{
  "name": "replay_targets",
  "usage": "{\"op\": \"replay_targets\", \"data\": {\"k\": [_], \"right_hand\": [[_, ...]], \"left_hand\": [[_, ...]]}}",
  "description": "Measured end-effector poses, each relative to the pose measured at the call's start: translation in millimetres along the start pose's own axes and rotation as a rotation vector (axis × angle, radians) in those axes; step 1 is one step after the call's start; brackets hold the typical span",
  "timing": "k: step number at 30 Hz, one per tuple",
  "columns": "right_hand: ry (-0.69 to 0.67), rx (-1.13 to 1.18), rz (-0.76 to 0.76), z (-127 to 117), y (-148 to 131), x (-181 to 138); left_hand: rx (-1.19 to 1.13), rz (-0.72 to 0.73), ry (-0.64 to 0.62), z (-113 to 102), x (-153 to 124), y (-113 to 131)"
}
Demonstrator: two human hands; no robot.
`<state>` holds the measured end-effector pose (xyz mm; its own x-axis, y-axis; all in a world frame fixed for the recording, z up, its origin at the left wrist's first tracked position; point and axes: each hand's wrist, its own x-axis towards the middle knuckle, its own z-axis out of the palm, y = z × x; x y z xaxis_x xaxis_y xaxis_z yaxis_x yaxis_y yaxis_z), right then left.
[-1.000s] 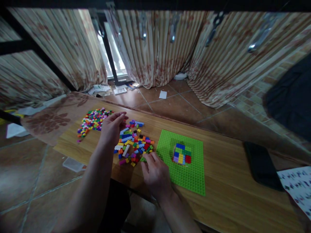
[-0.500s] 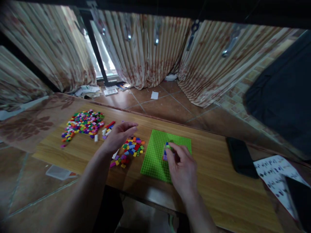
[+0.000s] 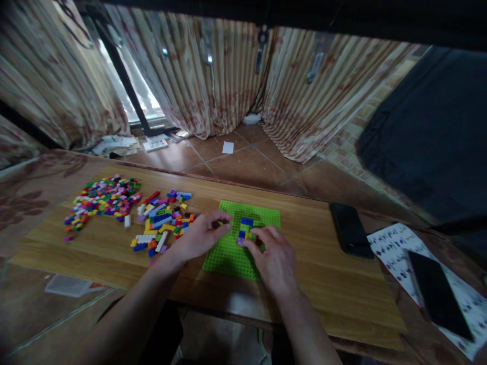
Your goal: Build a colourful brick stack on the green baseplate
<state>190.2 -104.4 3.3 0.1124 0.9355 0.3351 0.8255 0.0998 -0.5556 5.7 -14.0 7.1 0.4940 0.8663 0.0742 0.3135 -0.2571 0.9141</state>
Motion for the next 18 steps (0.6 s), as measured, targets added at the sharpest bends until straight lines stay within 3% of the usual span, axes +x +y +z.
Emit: {"op": "replay_targets", "data": {"k": [11, 18], "right_hand": [[0.007, 0.025, -0.033, 11, 0, 4], [0.074, 0.076, 0.058, -4, -2, 4]], "left_hand": [[0.054, -0.027, -0.015, 15, 0, -1], [0.073, -0.04, -0.012, 18, 0, 0]]}}
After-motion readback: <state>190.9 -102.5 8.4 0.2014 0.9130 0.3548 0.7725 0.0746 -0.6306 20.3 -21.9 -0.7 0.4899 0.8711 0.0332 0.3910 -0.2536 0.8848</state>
